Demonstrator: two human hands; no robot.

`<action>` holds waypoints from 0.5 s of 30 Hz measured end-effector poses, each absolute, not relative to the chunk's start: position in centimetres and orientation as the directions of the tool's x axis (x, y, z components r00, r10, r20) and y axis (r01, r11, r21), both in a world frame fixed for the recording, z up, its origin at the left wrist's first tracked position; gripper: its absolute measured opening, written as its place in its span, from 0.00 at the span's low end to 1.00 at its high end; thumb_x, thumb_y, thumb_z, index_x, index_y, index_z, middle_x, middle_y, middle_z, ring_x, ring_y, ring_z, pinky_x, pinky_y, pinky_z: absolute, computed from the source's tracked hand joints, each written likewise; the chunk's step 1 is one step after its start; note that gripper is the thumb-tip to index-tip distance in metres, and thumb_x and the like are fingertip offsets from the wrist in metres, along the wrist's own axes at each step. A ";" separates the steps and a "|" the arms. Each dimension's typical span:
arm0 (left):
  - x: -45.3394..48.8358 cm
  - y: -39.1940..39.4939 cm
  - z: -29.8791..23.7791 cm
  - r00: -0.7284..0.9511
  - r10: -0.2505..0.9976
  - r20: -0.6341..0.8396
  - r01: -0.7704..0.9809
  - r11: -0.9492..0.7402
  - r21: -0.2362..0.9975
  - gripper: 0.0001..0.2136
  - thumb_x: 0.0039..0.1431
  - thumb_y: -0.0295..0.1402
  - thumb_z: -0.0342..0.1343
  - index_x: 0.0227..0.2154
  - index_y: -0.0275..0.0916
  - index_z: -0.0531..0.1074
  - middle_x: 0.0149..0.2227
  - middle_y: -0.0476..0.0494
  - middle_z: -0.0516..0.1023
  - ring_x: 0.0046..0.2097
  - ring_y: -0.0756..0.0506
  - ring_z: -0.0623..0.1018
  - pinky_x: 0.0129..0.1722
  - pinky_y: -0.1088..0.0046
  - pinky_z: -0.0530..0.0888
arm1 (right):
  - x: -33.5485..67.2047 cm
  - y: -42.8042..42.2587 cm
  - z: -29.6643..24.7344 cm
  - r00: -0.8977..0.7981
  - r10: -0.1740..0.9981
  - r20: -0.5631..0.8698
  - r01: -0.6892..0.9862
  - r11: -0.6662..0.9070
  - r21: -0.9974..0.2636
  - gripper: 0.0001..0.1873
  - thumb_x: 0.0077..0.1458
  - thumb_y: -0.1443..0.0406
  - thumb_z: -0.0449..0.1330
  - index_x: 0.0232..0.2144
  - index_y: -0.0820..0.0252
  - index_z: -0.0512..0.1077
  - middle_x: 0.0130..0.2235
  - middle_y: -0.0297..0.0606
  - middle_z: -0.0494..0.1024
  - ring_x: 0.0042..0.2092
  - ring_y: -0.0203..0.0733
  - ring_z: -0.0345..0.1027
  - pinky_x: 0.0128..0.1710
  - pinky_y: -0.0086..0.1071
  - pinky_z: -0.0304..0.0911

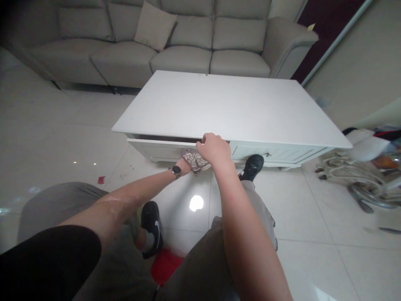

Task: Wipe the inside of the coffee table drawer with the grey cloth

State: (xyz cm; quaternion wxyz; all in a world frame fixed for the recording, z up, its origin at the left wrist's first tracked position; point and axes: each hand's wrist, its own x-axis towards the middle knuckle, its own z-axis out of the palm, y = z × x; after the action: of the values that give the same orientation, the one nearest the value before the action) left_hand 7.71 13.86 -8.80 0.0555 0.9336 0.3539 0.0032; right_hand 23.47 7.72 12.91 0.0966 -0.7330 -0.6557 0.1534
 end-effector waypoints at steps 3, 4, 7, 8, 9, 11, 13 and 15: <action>2.5 15.3 -10.2 0.736 0.675 -0.051 0.677 -0.735 0.039 0.26 0.67 0.27 0.46 0.68 0.36 0.60 0.70 0.36 0.59 0.72 0.39 0.56 0.72 0.55 0.50 | 23.4 7.5 13.0 0.088 0.991 -0.097 0.931 -0.116 -0.347 0.16 0.60 0.56 0.55 0.44 0.53 0.79 0.48 0.45 0.81 0.50 0.53 0.73 0.49 0.42 0.67; 1.5 15.7 -10.5 0.732 0.679 -0.050 0.681 -0.732 0.024 0.26 0.67 0.27 0.46 0.68 0.35 0.61 0.70 0.35 0.60 0.72 0.40 0.57 0.72 0.57 0.50 | 23.5 7.4 13.0 0.091 0.991 -0.095 0.930 -0.118 -0.347 0.16 0.60 0.56 0.55 0.44 0.53 0.79 0.48 0.45 0.81 0.50 0.53 0.74 0.49 0.43 0.67; 0.9 16.3 -11.0 0.718 0.695 -0.038 0.695 -0.719 0.000 0.26 0.67 0.27 0.46 0.68 0.34 0.61 0.70 0.34 0.59 0.72 0.40 0.56 0.72 0.58 0.47 | 24.0 7.1 12.8 0.106 0.990 -0.098 0.929 -0.134 -0.345 0.17 0.60 0.56 0.55 0.45 0.54 0.79 0.49 0.46 0.81 0.50 0.52 0.73 0.49 0.42 0.67; 1.2 16.3 -11.1 0.714 0.699 -0.032 0.699 -0.715 -0.002 0.26 0.67 0.27 0.45 0.68 0.34 0.60 0.71 0.34 0.58 0.72 0.39 0.56 0.72 0.57 0.47 | 24.2 7.0 12.8 0.111 0.989 -0.102 0.929 -0.140 -0.343 0.18 0.60 0.56 0.55 0.46 0.54 0.78 0.49 0.46 0.81 0.50 0.52 0.73 0.50 0.43 0.67; 1.5 16.4 -11.0 0.709 0.705 -0.026 0.705 -0.709 -0.001 0.26 0.68 0.27 0.45 0.68 0.35 0.60 0.71 0.35 0.58 0.72 0.39 0.56 0.72 0.56 0.46 | 24.3 6.9 12.7 0.115 0.988 -0.106 0.929 -0.144 -0.341 0.18 0.60 0.56 0.55 0.46 0.54 0.78 0.49 0.47 0.81 0.50 0.52 0.73 0.50 0.43 0.67; 2.0 16.6 -10.9 0.696 0.718 -0.020 0.718 -0.696 0.004 0.26 0.68 0.27 0.44 0.68 0.36 0.61 0.71 0.36 0.59 0.72 0.39 0.56 0.72 0.57 0.47 | 24.7 6.8 12.5 0.116 0.987 -0.113 0.930 -0.148 -0.337 0.19 0.60 0.55 0.55 0.47 0.55 0.78 0.49 0.48 0.80 0.50 0.52 0.73 0.50 0.43 0.67; 2.1 16.8 -10.8 0.689 0.725 -0.024 0.725 -0.689 0.006 0.25 0.68 0.28 0.44 0.67 0.37 0.63 0.70 0.36 0.60 0.72 0.40 0.57 0.71 0.58 0.49 | 24.9 6.8 12.4 0.120 0.986 -0.113 0.930 -0.151 -0.335 0.19 0.60 0.55 0.55 0.47 0.54 0.78 0.49 0.48 0.80 0.50 0.52 0.74 0.50 0.44 0.67; 2.0 17.2 -10.8 0.693 0.721 -0.021 0.721 -0.693 0.004 0.25 0.67 0.29 0.44 0.67 0.37 0.63 0.70 0.36 0.62 0.71 0.40 0.57 0.71 0.57 0.48 | 25.0 6.7 12.4 0.128 0.985 -0.112 0.929 -0.159 -0.335 0.20 0.59 0.55 0.55 0.47 0.54 0.78 0.49 0.48 0.80 0.49 0.53 0.74 0.50 0.44 0.67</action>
State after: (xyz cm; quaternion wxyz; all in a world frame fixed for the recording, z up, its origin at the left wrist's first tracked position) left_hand 1.97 17.21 -10.77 0.0060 0.9199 0.3920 -0.0089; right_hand 25.04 6.72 12.42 0.0919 -0.7454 -0.6420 0.1542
